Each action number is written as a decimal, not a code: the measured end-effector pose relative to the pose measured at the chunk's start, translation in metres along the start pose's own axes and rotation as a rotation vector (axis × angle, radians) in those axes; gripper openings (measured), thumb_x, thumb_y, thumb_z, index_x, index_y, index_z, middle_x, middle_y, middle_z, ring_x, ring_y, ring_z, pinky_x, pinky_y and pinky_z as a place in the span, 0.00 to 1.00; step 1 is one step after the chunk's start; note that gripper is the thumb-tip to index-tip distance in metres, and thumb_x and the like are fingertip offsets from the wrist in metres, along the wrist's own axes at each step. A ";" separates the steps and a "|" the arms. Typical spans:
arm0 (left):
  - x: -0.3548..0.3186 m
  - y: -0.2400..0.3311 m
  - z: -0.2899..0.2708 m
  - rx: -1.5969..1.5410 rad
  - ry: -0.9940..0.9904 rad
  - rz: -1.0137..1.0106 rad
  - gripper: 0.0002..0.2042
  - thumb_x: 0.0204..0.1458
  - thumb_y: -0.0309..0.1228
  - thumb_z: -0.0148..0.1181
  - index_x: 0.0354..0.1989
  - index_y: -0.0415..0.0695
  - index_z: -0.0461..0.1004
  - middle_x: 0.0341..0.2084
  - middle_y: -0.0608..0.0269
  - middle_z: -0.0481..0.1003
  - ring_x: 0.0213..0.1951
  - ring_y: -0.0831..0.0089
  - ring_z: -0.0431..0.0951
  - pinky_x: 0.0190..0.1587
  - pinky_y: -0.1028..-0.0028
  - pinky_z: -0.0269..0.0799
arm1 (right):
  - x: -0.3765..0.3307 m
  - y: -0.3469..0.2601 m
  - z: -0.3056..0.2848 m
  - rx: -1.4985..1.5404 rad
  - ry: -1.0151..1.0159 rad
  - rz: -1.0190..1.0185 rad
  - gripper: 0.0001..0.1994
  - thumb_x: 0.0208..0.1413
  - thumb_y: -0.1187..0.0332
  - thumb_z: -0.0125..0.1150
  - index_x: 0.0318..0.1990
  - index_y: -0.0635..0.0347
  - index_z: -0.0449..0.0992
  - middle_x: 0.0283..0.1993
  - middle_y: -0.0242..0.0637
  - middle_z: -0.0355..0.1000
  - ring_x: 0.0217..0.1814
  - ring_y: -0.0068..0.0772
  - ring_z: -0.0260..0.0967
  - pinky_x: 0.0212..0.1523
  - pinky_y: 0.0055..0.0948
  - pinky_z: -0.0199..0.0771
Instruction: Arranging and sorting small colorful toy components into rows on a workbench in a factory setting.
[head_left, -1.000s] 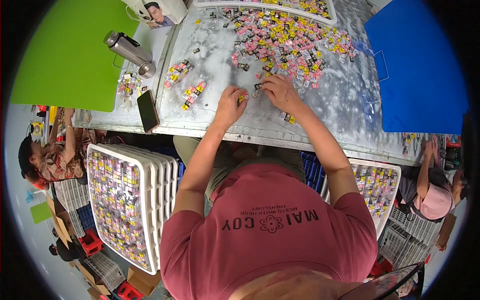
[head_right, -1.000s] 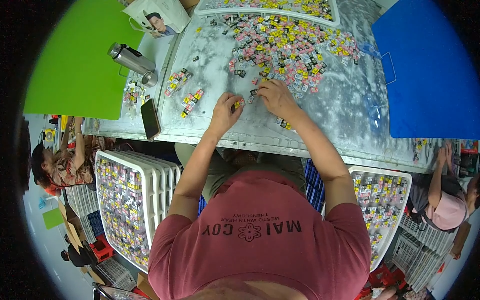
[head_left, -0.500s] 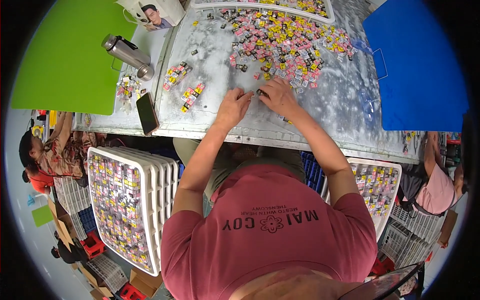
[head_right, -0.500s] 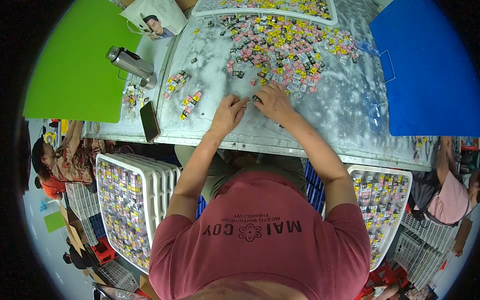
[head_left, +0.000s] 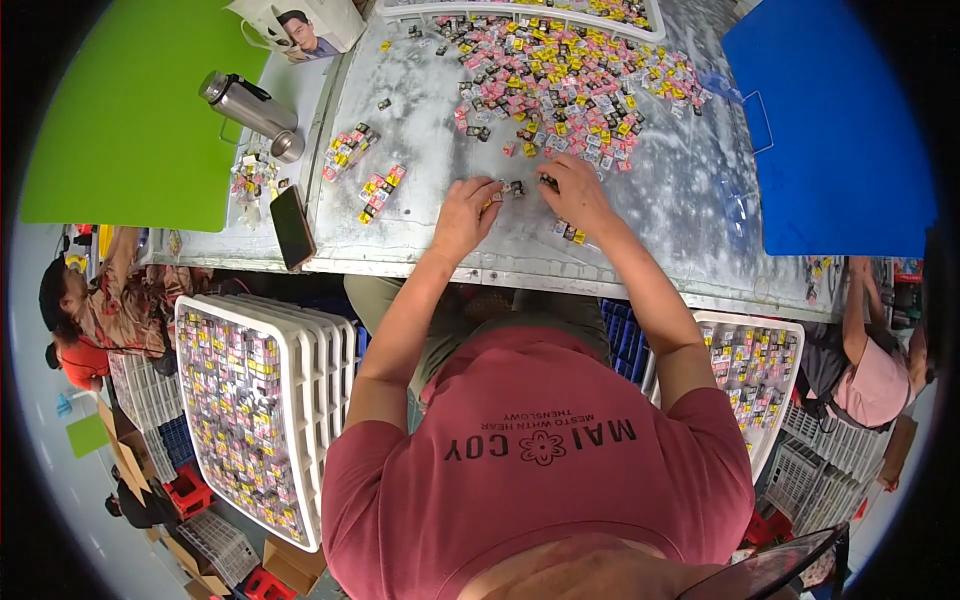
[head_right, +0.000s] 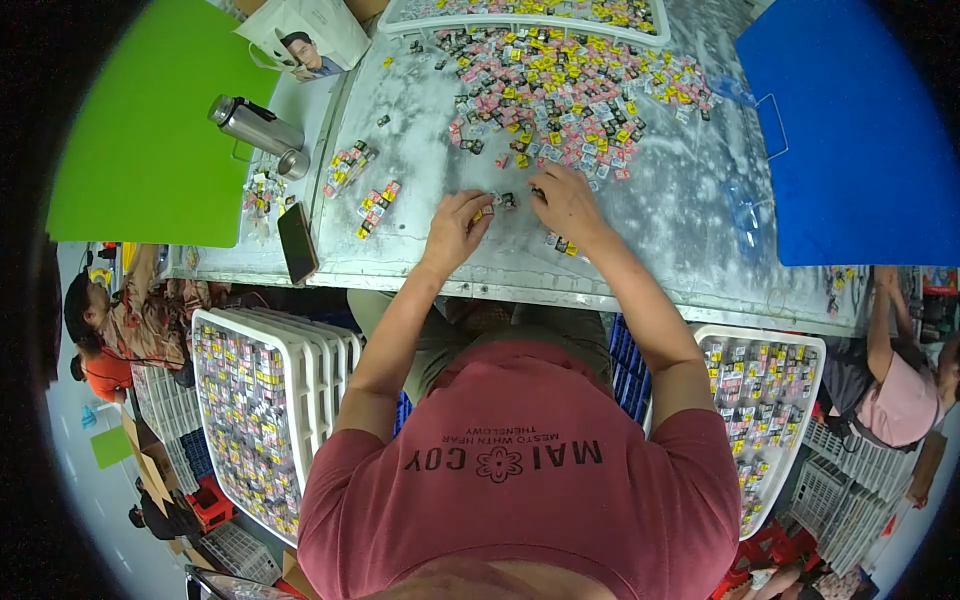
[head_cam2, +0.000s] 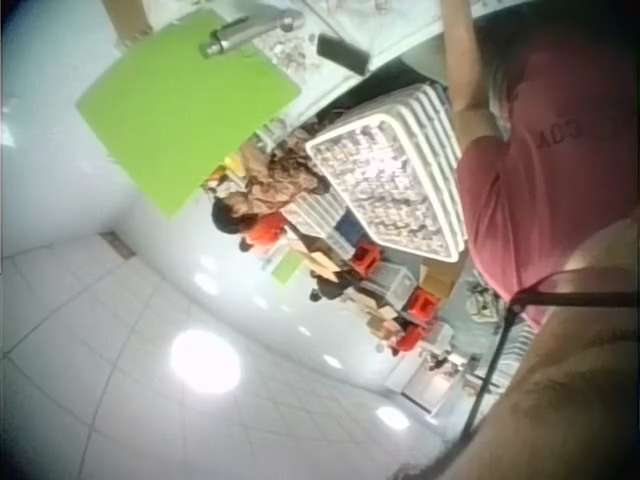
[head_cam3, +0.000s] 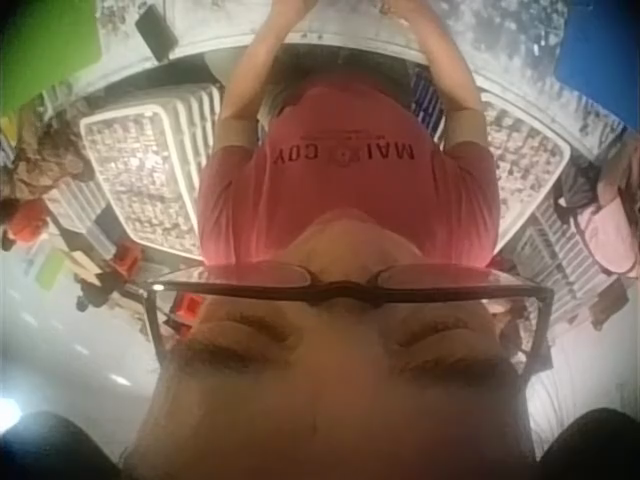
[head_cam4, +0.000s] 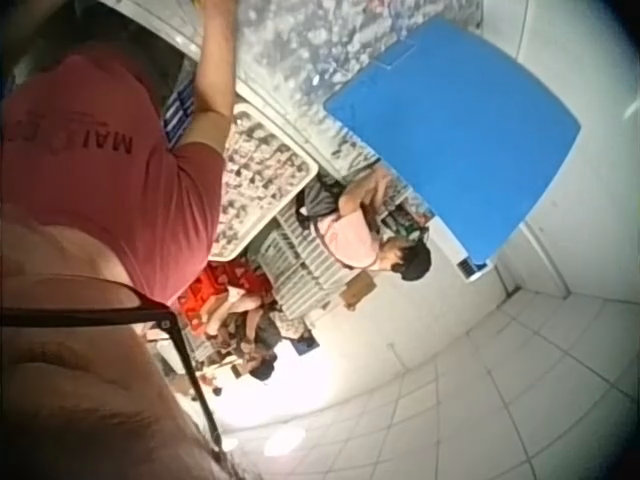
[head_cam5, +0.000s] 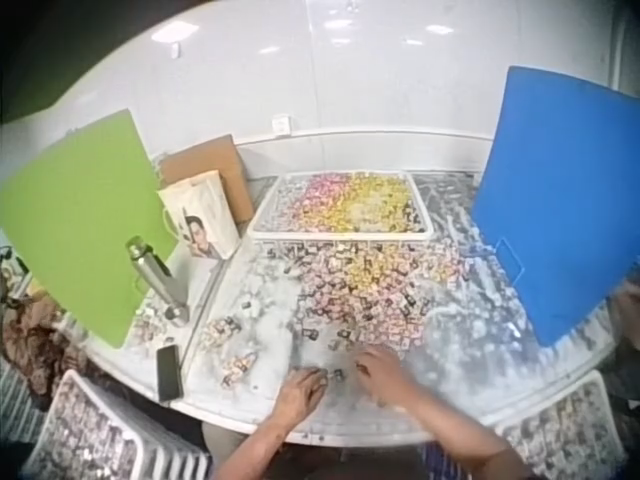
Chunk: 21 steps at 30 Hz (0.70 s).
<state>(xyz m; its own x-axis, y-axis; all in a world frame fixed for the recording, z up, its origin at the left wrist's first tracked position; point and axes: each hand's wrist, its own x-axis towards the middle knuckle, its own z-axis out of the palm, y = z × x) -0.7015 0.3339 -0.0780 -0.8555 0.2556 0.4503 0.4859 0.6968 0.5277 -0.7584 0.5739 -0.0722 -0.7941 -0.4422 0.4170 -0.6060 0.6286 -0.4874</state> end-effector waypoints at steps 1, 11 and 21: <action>0.000 0.001 0.000 0.000 -0.001 0.001 0.15 0.51 0.25 0.68 0.48 0.45 0.80 0.47 0.60 0.79 0.44 0.54 0.76 0.49 0.60 0.74 | 0.001 -0.001 0.001 -0.018 0.041 0.000 0.12 0.48 0.71 0.67 0.42 0.59 0.82 0.43 0.40 0.74 0.50 0.48 0.73 0.52 0.46 0.71; 0.001 0.001 -0.003 -0.026 -0.037 0.019 0.16 0.50 0.25 0.68 0.49 0.45 0.80 0.51 0.61 0.79 0.44 0.57 0.76 0.50 0.62 0.72 | 0.007 -0.016 0.006 0.069 -0.072 0.140 0.15 0.48 0.70 0.70 0.46 0.58 0.81 0.42 0.40 0.75 0.50 0.48 0.74 0.54 0.46 0.70; 0.003 0.008 -0.001 0.106 -0.079 0.095 0.18 0.52 0.27 0.67 0.53 0.52 0.82 0.54 0.67 0.78 0.40 0.62 0.73 0.47 0.65 0.73 | -0.009 -0.007 -0.014 -0.028 -0.155 0.079 0.12 0.50 0.68 0.69 0.42 0.57 0.80 0.42 0.39 0.75 0.48 0.47 0.74 0.51 0.45 0.71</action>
<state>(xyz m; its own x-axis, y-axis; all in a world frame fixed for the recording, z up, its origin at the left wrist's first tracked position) -0.7002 0.3397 -0.0722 -0.8200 0.3727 0.4344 0.5473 0.7325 0.4048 -0.7460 0.5831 -0.0617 -0.8383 -0.4824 0.2539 -0.5414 0.6822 -0.4914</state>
